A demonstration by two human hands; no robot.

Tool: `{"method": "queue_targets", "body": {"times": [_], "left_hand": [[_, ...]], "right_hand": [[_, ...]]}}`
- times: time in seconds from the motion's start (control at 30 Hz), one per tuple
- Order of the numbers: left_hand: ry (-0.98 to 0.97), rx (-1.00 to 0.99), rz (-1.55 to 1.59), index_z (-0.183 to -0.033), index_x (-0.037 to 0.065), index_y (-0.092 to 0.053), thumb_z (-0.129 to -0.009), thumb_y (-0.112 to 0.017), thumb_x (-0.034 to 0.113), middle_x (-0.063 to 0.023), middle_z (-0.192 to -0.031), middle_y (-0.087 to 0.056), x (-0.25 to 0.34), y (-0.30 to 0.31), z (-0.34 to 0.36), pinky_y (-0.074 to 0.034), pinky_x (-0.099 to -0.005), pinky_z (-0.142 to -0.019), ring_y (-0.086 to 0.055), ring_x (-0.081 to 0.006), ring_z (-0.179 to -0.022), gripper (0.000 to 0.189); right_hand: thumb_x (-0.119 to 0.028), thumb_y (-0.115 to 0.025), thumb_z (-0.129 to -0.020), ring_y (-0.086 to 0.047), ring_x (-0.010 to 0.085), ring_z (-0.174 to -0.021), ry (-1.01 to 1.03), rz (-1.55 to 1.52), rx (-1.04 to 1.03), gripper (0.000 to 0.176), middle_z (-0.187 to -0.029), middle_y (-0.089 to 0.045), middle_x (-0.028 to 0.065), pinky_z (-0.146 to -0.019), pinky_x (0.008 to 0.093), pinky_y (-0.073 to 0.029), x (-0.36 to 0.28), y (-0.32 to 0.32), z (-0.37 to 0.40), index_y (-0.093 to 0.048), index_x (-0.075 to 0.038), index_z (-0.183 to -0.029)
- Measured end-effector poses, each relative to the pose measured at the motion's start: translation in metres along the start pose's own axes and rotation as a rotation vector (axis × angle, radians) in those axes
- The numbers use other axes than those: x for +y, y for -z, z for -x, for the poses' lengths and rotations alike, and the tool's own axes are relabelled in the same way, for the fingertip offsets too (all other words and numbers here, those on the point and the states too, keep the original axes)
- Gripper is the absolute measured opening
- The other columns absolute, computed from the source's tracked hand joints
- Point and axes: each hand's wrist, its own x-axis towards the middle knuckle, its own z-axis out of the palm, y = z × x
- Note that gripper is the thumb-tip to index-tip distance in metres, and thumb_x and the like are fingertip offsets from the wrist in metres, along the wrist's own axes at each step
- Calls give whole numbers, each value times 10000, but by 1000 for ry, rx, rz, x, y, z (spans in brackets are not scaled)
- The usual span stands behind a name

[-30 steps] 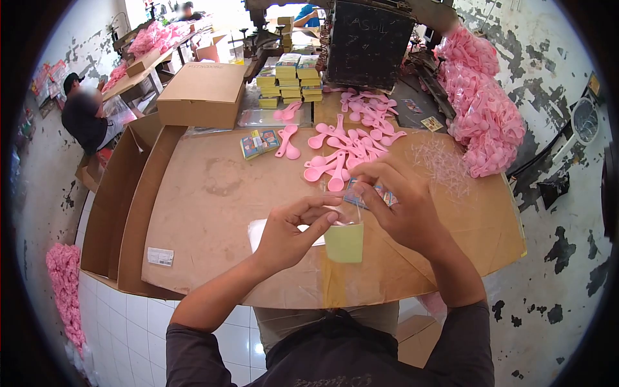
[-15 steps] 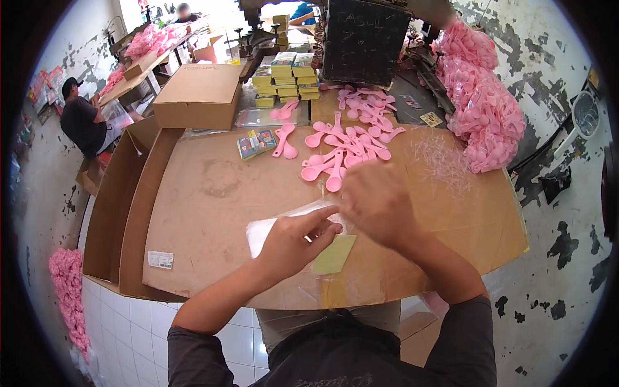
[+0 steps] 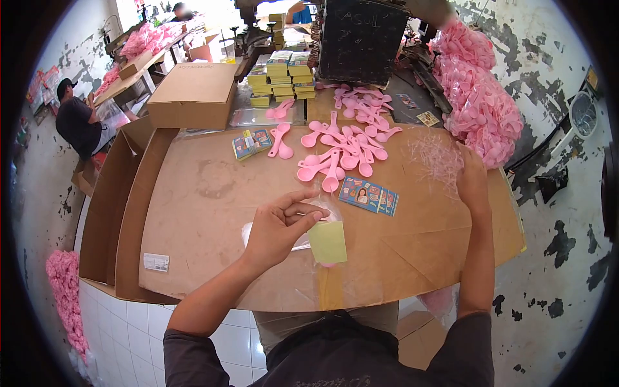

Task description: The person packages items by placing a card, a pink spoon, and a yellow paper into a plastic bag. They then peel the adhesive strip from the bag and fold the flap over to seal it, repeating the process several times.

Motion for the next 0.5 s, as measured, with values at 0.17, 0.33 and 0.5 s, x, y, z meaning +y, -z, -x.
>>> {"method": "queue_targets", "body": {"times": [0.17,0.33,0.5], "left_hand": [[-19,22,-26,-1347,-56,-581,-1005,-670,75,-161,-1073,-765,-7,-2,1,-601,-260,-778,-733,-131,-930,377],[-56,43,25,-1347,-45,-582,-1017,-667,124,-152,-1085,-764,-17,-2,2,-609,-273,-761,-734,-145,-931,380],[-64,-59,133,-1378,-27,-563,-1018,-666,134,-154,-1138,-747,-8,8,-3,-609,-309,-807,-726,-185,-1011,408]], "right_hand": [[-111,-710,-921,-673,269,-1037,6,-794,-381,373,-1091,-706,134,-918,393,-521,-132,34,5,-638,-24,-1276],[-136,-746,-943,-677,146,-955,118,-1285,-741,365,-1019,-700,64,-809,295,-539,-213,32,27,-655,-28,-1280],[-111,-719,-972,-657,101,-976,-9,-1535,-821,301,-1030,-692,39,-842,272,-533,-210,8,25,-665,-9,-1249]]}}
